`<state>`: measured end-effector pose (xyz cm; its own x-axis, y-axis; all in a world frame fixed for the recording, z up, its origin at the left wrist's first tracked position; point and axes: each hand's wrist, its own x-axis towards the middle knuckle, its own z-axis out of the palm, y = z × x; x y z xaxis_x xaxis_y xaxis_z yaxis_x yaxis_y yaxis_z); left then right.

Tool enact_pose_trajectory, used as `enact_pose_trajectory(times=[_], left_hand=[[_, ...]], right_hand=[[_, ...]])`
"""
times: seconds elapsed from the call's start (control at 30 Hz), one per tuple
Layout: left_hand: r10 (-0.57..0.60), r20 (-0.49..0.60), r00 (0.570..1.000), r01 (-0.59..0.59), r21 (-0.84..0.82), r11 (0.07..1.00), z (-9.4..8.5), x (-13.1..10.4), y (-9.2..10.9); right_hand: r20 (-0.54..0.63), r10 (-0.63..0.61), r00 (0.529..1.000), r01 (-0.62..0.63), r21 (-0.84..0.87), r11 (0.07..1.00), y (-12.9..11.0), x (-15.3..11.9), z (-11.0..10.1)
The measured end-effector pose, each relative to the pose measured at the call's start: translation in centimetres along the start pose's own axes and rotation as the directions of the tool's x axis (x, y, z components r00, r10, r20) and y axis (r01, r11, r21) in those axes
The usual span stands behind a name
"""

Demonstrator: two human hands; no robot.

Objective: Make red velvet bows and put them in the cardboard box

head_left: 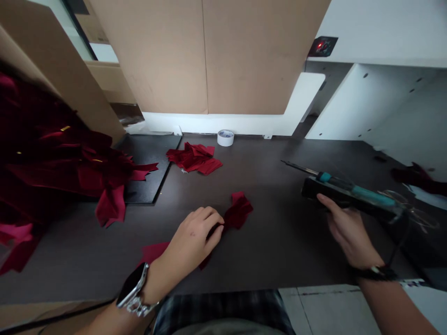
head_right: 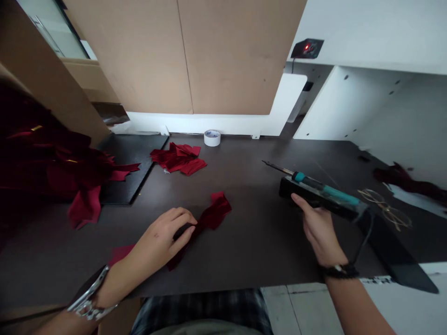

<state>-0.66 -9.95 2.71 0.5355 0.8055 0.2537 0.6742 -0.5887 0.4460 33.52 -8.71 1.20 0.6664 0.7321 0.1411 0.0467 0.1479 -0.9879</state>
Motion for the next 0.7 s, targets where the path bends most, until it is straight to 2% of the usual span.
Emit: enact_pose_trajectory(times=[0.13, 0.23, 0.3, 0.43, 0.57, 0.7], left_hand=[[-0.079, 0.008, 0.997, 0.079, -0.02, 0.997, 0.7, -0.7, 0.2], [-0.093, 0.01, 0.996, 0.093, -0.01, 0.996, 0.9, -1.3, 0.2], [-0.107, -0.036, 0.994, 0.106, -0.023, 0.994, 0.6, -1.7, 0.0], [-0.141, -0.126, 0.982, 0.134, -0.061, 0.989, -0.3, -2.4, -0.4], [-0.091, -0.065, 0.994, 0.087, -0.054, 0.995, 0.0, -2.0, 0.0], [-0.029, 0.006, 1.0, 0.029, 0.037, 0.999, 0.8, -0.8, 0.8]], right_hand=[[0.046, 0.001, 0.999, 0.0, -0.024, 1.0, 0.7, 1.4, 1.1], [0.028, 0.014, 1.0, -0.014, -0.004, 1.0, 1.3, 1.8, 1.7], [0.005, 0.03, 1.0, -0.03, -0.005, 1.0, 1.7, 2.0, 1.9], [0.032, 0.048, 0.998, -0.047, -0.052, 0.998, 2.0, 2.2, 1.9], [0.006, 0.039, 0.999, -0.039, -0.091, 0.995, 2.1, 2.1, 1.8], [0.02, 0.048, 0.999, -0.045, -0.124, 0.991, 2.5, 2.1, 1.6]])
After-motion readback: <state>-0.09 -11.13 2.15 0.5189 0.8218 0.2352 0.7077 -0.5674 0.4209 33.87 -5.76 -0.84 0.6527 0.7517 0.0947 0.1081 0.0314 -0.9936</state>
